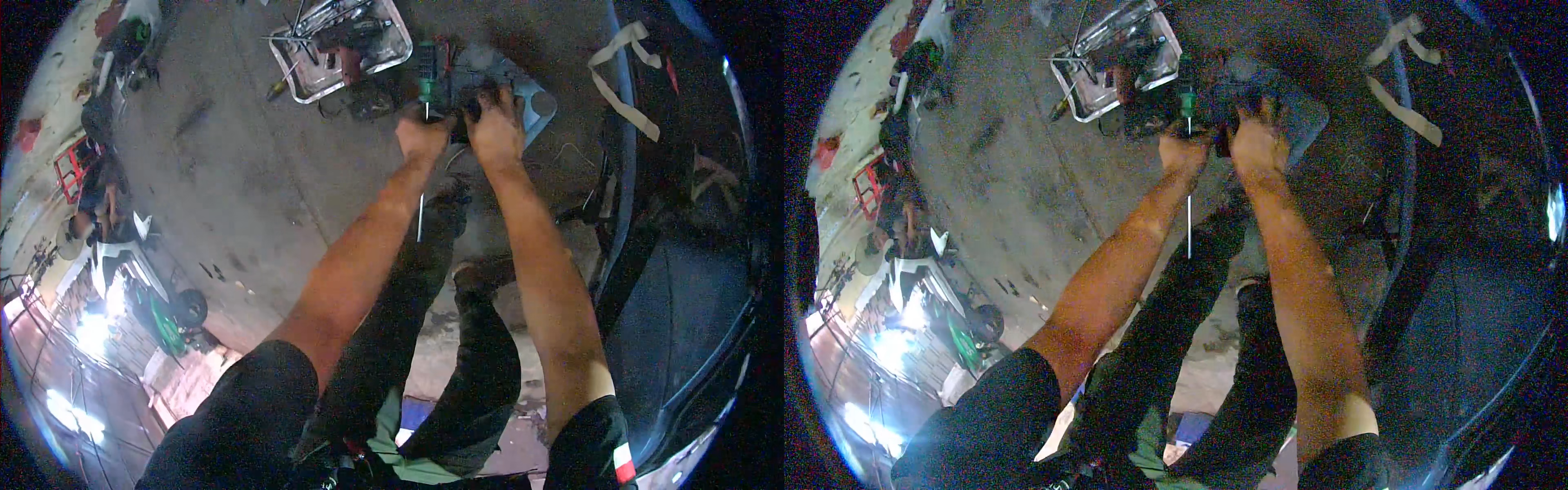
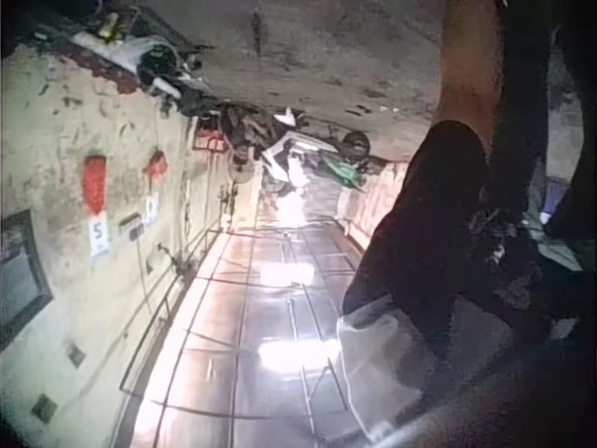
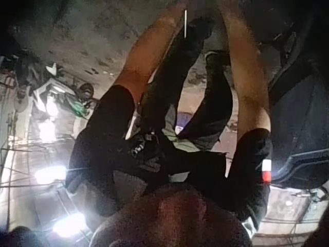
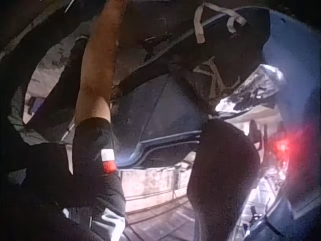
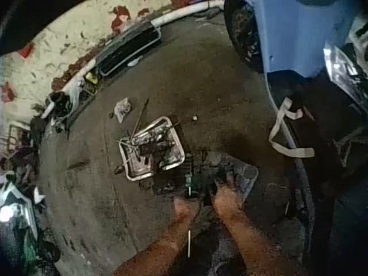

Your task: The person unscrews and removes a plastic cover from inside a scooter's storage compartment, wipes a component by hand, and then re-installs the cover using a screwdriver before placing a bag inside.

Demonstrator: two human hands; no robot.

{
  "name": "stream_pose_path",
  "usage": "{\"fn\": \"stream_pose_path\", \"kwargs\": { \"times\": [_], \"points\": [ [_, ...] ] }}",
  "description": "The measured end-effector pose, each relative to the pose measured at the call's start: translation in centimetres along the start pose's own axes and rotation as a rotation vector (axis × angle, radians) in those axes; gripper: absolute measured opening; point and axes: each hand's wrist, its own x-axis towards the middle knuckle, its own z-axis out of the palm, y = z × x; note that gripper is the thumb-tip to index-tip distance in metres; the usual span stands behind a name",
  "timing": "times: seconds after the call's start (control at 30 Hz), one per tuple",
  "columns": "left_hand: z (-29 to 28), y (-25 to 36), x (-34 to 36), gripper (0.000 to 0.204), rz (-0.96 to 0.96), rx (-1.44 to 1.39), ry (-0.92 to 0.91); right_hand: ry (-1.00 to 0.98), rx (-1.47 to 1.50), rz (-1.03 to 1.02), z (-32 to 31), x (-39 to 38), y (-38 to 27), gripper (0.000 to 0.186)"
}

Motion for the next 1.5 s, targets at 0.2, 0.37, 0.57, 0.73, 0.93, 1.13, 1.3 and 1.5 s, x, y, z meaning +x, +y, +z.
{"fn": "stream_pose_path", "kwargs": {
  "times": [0.2,0.37,0.57,0.73,0.93,1.13,1.3,1.5],
  "points": [
    [-1.1,4.2,-2.3,0.044,-0.145,-0.12,-0.23,-0.115,0.122,-0.122,0.4,0.4,2.9,0.035],
    [-1.2,2.6,-2.8,0.031,-0.123,-0.438,-0.285,0.048,0.246,-0.123,-1.3,1.0,2.8,0.029],
    [-2.4,2.9,-2.2,0.032,-0.134,-0.442,-0.287,0.138,1.381,0.363,-0.4,0.9,6.3,0.035],
    [-3.7,4.0,-2.8,0.03,-0.175,-0.416,-0.238,0.115,1.181,0.589,1.6,1.0,9.7,0.04],
    [-5.4,5.7,-3.4,0.029,-0.151,-0.398,-0.297,0.217,0.679,0.362,3.1,0.4,9.1,0.036],
    [-5.3,4.7,-3.3,0.028,-0.077,-0.396,-0.274,0.036,0.677,0.389,1.1,0.6,8.8,0.052],
    [-5.8,6.8,-4.5,0.025,-0.184,-0.305,-0.267,0.007,0.769,0.129,-0.5,-0.4,6.8,0.039],
    [-6.3,7.5,-4.6,0.021,-0.088,-0.412,-0.215,0.219,1.045,0.223,0.8,-0.6,6.7,0.043]
  ]
}}
